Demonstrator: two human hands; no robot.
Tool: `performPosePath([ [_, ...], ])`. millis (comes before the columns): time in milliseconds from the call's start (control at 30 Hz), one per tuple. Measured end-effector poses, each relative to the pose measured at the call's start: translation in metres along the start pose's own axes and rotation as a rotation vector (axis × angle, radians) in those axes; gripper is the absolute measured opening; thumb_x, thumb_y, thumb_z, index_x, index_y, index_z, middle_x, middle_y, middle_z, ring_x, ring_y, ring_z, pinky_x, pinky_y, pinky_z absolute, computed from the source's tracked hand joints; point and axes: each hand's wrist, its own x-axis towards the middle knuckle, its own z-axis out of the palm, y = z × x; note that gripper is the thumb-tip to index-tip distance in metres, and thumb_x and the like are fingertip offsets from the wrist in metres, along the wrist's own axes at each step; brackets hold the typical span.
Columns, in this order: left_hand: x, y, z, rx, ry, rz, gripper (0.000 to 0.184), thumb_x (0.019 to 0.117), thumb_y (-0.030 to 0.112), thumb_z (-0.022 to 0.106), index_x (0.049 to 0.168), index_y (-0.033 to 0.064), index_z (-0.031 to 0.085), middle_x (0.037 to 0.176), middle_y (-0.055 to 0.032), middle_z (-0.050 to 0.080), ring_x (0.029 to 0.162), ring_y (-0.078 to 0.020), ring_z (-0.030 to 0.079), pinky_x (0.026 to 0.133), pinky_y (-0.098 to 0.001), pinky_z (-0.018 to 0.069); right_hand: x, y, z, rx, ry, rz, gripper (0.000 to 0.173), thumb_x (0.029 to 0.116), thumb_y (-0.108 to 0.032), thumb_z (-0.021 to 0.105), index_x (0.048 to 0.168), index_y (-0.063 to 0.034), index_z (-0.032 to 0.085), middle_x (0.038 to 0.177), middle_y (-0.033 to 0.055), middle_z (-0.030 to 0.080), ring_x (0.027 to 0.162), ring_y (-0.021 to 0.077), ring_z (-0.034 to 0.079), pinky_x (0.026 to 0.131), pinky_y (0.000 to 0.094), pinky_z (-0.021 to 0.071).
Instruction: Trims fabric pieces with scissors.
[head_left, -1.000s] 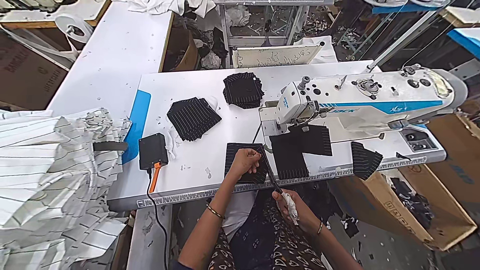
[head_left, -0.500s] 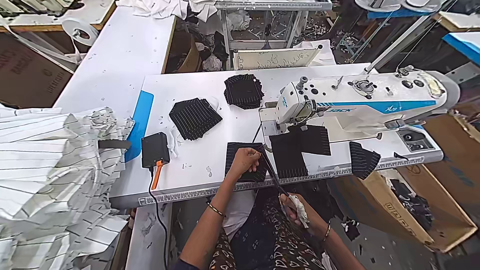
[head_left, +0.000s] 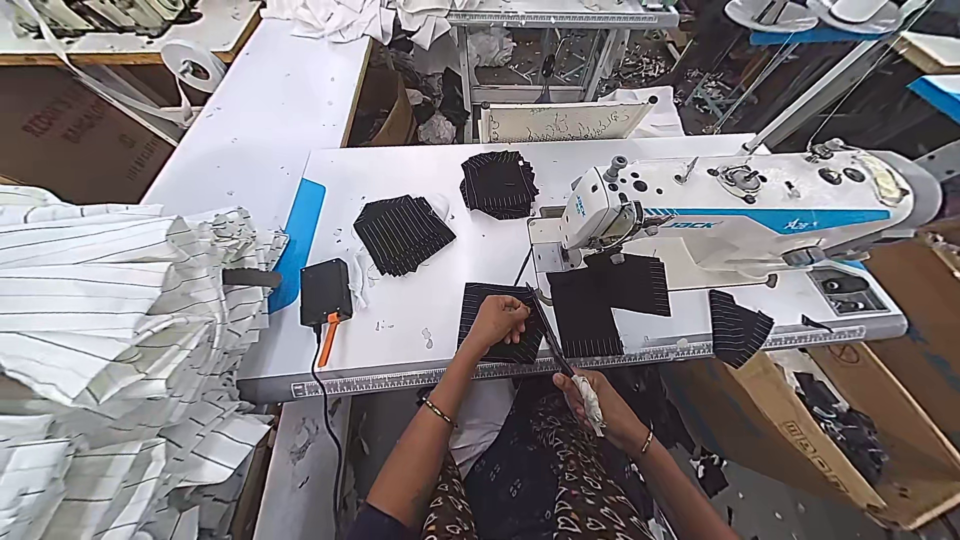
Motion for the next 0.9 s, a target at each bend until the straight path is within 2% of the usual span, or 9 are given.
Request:
performPosePath([
  [100,-0.007,0.003,-0.004,0.090,-0.139,0.017,0.019,0.1041,0.013,0.058,0.107,-0.0040,0.065,0.066,0.0003,0.065,0.047,-0.0035,0.055,0.047,-0.0188,0.0467,-0.006,0.003,-0.001,0.004,0.023,-0.025,0.026,0.1014,-0.027,0.063,0.080,-0.0134,0.058,0.055,-0.0077,0.050,0.043,0.0017,0.047,0.042,0.0171,0.0413],
  [200,-0.016,0.008,-0.014,0.319,-0.340,0.142,0.019,0.1020,0.015,0.062,0.107,-0.0006,0.070,0.082,-0.0023,0.074,0.064,-0.0053,0.066,0.061,-0.0232,0.0551,-0.012,0.008,-0.005,0.051,0.042,-0.053,0.027,0.1017,-0.030,0.061,0.081,-0.0138,0.058,0.055,-0.0077,0.050,0.043,0.0011,0.047,0.041,0.0168,0.0407],
  [267,-0.014,0.011,-0.023,0.504,-0.117,0.284,0.023,0.1002,0.014,0.062,0.116,-0.0004,0.071,0.105,-0.0128,0.074,0.091,-0.0199,0.071,0.086,-0.0392,0.0575,-0.015,0.012,-0.007,0.071,0.059,-0.070,0.028,0.1019,-0.031,0.060,0.080,-0.0139,0.058,0.055,-0.0074,0.050,0.043,0.0011,0.046,0.041,0.0167,0.0400],
  [333,-0.005,0.013,-0.037,0.737,0.123,0.312,0.031,0.1000,0.010,0.059,0.128,0.0018,0.068,0.133,-0.0178,0.065,0.124,-0.0341,0.061,0.107,-0.0525,0.0451,-0.017,0.014,-0.007,0.058,0.080,-0.083,0.027,0.1015,-0.031,0.060,0.081,-0.0139,0.059,0.055,-0.0079,0.050,0.043,0.0009,0.046,0.041,0.0165,0.0404],
  [367,-0.001,0.016,-0.044,0.828,0.192,0.279,0.032,0.1003,0.012,0.061,0.130,0.0032,0.068,0.138,-0.0178,0.062,0.130,-0.0372,0.056,0.110,-0.0556,0.0403,-0.017,0.014,-0.005,0.046,0.091,-0.088,0.026,0.1014,-0.031,0.061,0.082,-0.0133,0.059,0.055,-0.0078,0.050,0.043,0.0011,0.047,0.041,0.0167,0.0410],
  [600,-0.017,0.029,-0.063,0.875,0.411,-0.102,0.031,0.1019,0.023,0.059,0.116,-0.0025,0.070,0.119,-0.0238,0.066,0.118,-0.0392,0.061,0.106,-0.0579,0.0404,-0.015,0.019,0.024,-0.064,0.024,-0.051,0.026,0.1011,-0.030,0.063,0.083,-0.0128,0.057,0.055,-0.0078,0.050,0.044,0.0020,0.047,0.043,0.0184,0.0417],
  [700,-0.034,0.018,-0.068,0.661,0.543,-0.100,0.031,0.0998,0.022,0.061,0.115,-0.0045,0.067,0.109,-0.0219,0.070,0.106,-0.0365,0.067,0.095,-0.0555,0.0493,-0.013,0.028,0.038,-0.102,-0.023,0.021,0.030,0.1012,-0.032,0.064,0.081,-0.0121,0.056,0.055,-0.0069,0.051,0.045,0.0022,0.049,0.046,0.0187,0.0425],
  [833,-0.046,-0.011,-0.076,0.206,0.560,-0.001,0.047,0.0986,0.026,0.069,0.133,-0.0030,0.055,0.102,-0.0145,0.072,0.081,-0.0196,0.068,0.076,-0.0383,0.0552,-0.013,0.037,0.041,-0.105,-0.045,0.063,0.032,0.1008,-0.034,0.065,0.079,-0.0126,0.056,0.055,-0.0065,0.051,0.046,0.0023,0.050,0.046,0.0189,0.0431],
  [900,-0.047,-0.022,-0.077,-0.004,0.515,0.047,0.032,0.1022,0.019,0.064,0.125,-0.0028,0.061,0.099,-0.0118,0.071,0.079,-0.0133,0.068,0.074,-0.0315,0.0567,-0.013,0.036,0.038,-0.109,-0.054,0.061,0.032,0.1006,-0.035,0.065,0.079,-0.0127,0.056,0.056,-0.0068,0.051,0.046,0.0022,0.050,0.046,0.0188,0.0425],
])
